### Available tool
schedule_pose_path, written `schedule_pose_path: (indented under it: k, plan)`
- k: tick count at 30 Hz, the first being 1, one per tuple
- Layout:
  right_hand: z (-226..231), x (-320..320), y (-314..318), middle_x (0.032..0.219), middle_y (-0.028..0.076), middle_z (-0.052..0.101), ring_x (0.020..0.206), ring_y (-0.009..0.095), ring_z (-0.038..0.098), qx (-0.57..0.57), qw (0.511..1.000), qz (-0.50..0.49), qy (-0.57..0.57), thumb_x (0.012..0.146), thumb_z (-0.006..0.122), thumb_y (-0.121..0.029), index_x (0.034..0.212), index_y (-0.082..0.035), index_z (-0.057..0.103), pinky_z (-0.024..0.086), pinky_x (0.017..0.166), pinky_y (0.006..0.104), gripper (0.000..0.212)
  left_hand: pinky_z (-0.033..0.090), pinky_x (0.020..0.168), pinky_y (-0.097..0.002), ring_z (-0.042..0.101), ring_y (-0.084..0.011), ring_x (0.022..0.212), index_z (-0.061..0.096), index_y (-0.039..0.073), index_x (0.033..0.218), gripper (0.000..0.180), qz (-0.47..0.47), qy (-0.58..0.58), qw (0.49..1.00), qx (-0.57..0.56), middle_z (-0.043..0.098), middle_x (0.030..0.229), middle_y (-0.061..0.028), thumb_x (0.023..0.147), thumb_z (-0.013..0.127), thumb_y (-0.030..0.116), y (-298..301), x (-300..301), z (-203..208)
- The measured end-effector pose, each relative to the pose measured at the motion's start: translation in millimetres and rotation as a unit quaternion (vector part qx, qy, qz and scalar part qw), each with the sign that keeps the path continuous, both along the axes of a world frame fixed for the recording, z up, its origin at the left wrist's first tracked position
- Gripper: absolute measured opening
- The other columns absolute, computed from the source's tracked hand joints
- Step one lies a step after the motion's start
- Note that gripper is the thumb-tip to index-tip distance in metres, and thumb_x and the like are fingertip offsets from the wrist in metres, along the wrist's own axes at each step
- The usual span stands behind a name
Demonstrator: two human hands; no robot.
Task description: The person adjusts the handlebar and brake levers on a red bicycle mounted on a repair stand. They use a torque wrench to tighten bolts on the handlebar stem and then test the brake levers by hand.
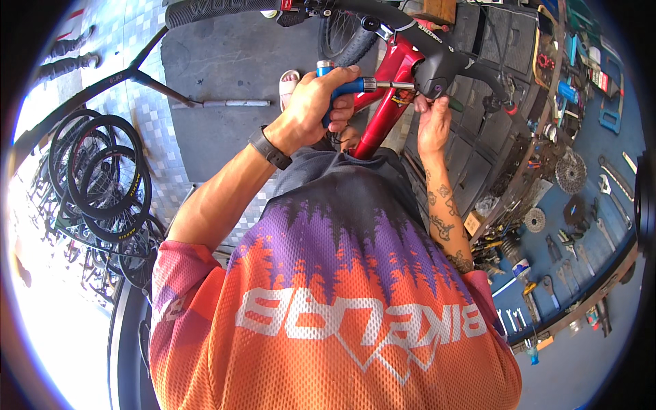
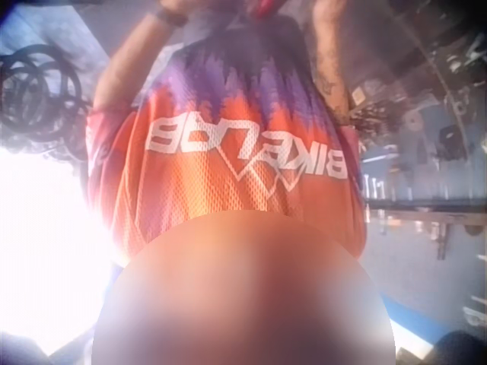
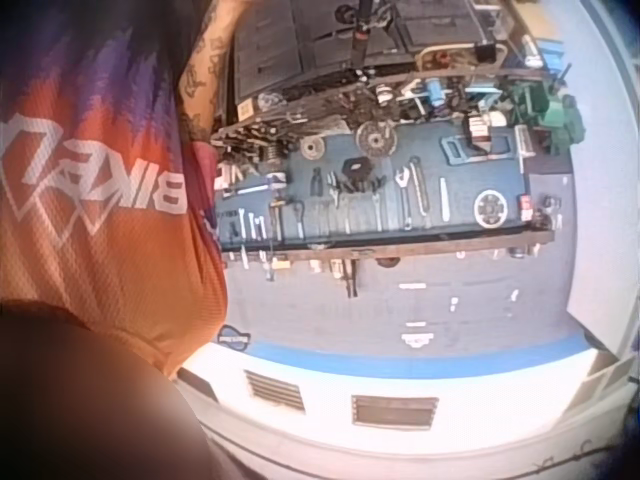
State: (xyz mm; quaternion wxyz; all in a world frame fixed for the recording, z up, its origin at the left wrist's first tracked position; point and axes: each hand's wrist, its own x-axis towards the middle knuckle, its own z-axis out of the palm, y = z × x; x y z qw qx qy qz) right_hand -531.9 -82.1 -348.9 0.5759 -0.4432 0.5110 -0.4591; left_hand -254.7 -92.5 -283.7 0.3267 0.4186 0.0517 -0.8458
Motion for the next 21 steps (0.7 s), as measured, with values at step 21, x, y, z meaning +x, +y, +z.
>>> schedule_pose_path:
  k: [21]
  plan:
    - [-0.4,7.0,-1.2,0.091,0.0,0.042,0.084,0.013,0.041,0.007,1.0,0.001,0.006,0.113,0.04,-0.051,0.097,-0.009,0.048,0.038,0.081,0.0324,0.046,0.038,0.036,-0.0288,0.051,-0.0136,0.044,0.055,0.002,0.083,0.052,-0.078,-0.373,0.916,-0.129,0.054,0.062,-0.0064,0.096,0.073,0.05,-42.1,-7.1,35.5]
